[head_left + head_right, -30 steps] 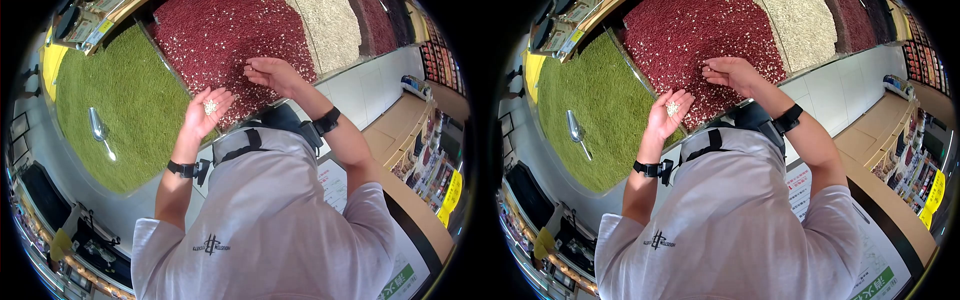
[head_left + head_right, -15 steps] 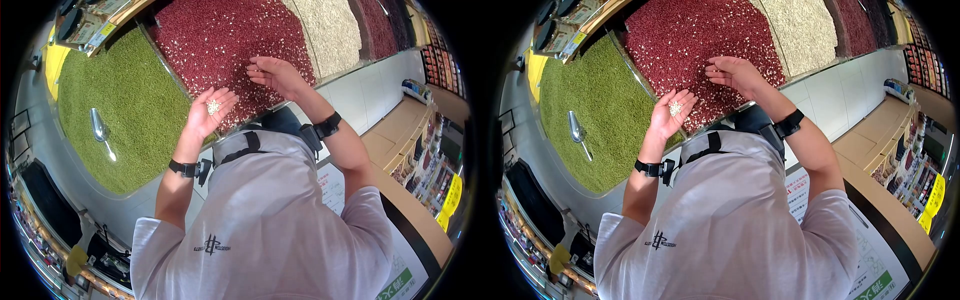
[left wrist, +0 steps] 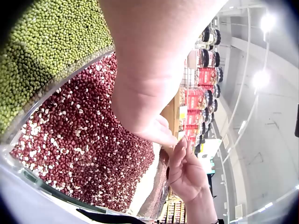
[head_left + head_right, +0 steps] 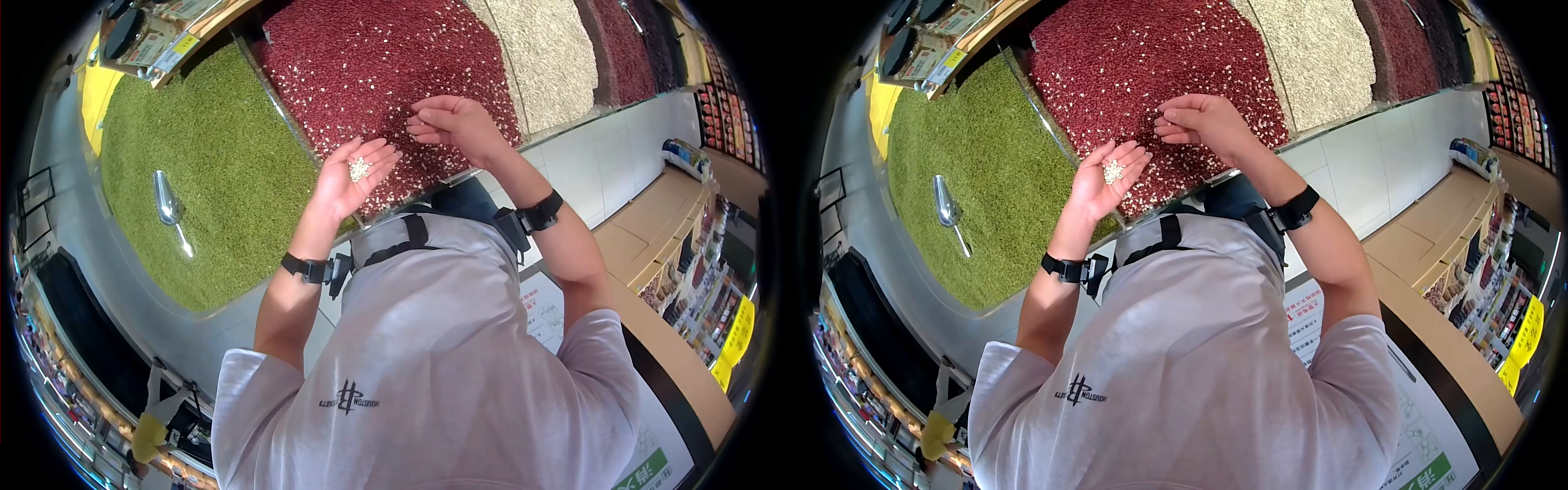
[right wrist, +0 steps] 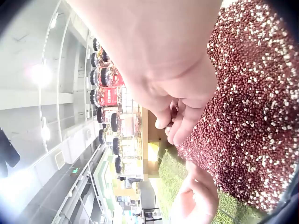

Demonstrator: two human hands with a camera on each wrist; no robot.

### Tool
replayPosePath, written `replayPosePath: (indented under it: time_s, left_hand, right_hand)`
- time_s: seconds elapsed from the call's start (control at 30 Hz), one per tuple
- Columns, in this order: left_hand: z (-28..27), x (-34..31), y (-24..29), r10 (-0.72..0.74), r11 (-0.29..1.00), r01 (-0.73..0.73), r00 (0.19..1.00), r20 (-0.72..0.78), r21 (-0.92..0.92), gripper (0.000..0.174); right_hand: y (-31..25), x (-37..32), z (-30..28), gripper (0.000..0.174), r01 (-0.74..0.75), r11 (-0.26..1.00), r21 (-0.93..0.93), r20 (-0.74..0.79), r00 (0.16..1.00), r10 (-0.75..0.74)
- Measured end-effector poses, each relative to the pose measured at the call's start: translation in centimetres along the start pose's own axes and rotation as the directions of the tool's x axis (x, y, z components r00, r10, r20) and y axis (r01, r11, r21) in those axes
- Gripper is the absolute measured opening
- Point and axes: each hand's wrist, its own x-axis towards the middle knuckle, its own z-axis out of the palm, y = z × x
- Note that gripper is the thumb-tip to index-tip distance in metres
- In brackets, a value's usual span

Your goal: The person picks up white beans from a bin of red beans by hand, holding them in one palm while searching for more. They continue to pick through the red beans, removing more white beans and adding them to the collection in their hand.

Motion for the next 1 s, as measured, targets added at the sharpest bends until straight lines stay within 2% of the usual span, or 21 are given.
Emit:
replayPosePath:
  time_s: [0.1, 0.2, 0.27, 0.33, 0.37, 0.43, 0.47, 0.5, 0.57, 0.67, 0.77, 1.0]
  left_hand:
    - [0.3, 0.3, 0.0, -0.006, 1.000, 0.006, 0.999, 0.039, -0.005, 0.047]
    - [1.4, 0.3, -0.1, 0.011, 0.998, -0.011, 1.000, 0.007, 0.066, 0.049]
    - [2.1, 0.6, -0.2, -0.001, 0.999, 0.000, 1.000, 0.019, 0.048, 0.050]
    - [4.0, 0.3, -0.5, -0.020, 1.000, 0.019, 0.999, 0.044, 0.019, 0.045]
    - [3.6, 0.5, -0.5, -0.018, 1.000, 0.017, 0.999, 0.042, 0.018, 0.045]
    - [3.0, 1.2, -0.4, -0.049, 0.999, 0.044, 0.982, 0.181, 0.030, 0.039]
    - [2.8, 1.7, -0.6, -0.042, 0.998, 0.032, 0.985, 0.166, 0.063, 0.035]
    - [3.1, 1.7, -0.6, -0.043, 0.997, 0.033, 0.985, 0.165, 0.063, 0.035]
    - [3.6, 1.5, -0.6, -0.026, 0.997, 0.022, 0.998, 0.053, 0.074, 0.032]
    - [4.3, 1.0, -0.8, -0.007, 0.996, 0.006, 1.000, 0.010, 0.094, 0.029]
    - [4.9, 0.7, -1.1, 0.023, 0.995, -0.016, 0.998, -0.062, 0.098, 0.028]
    - [1.8, 2.1, -1.2, -0.078, 0.996, 0.073, 0.991, 0.112, 0.044, 0.028]
  right_hand:
    - [0.1, 0.0, -0.1, 0.025, -0.014, 1.000, -0.010, 0.013, 1.000, 0.014]
    - [0.1, 0.0, 0.0, 0.024, -0.023, 0.999, -0.030, 0.026, 0.999, 0.023]
    - [0.0, -0.1, 0.4, 0.024, -0.034, 0.998, -0.049, 0.030, 0.999, 0.035]
    - [-0.1, -0.3, 1.0, 0.023, 0.032, 0.965, -0.259, 0.072, 0.997, -0.014]
    - [-0.3, -0.4, 1.3, 0.023, 0.032, 0.965, -0.259, 0.074, 0.997, -0.013]
    - [-0.5, -0.8, 2.2, 0.024, 0.107, 0.908, -0.404, 0.169, 0.985, -0.041]
    - [-0.5, -0.7, 2.6, 0.025, 0.126, 0.886, -0.445, 0.204, 0.978, -0.037]
    - [-0.4, -0.7, 2.9, 0.025, 0.125, 0.887, -0.445, 0.204, 0.978, -0.036]
    - [-0.4, -0.8, 3.3, 0.025, 0.021, 0.924, -0.382, 0.202, 0.978, 0.061]
    - [-0.7, -0.8, 3.1, 0.026, -0.061, 0.956, -0.288, 0.222, 0.967, 0.128]
    - [-1.2, -1.2, 2.9, 0.032, -0.085, 0.947, -0.309, 0.273, 0.946, 0.173]
    - [-1.1, -1.2, 3.1, 0.032, 0.020, 0.871, -0.490, 0.301, 0.942, 0.147]
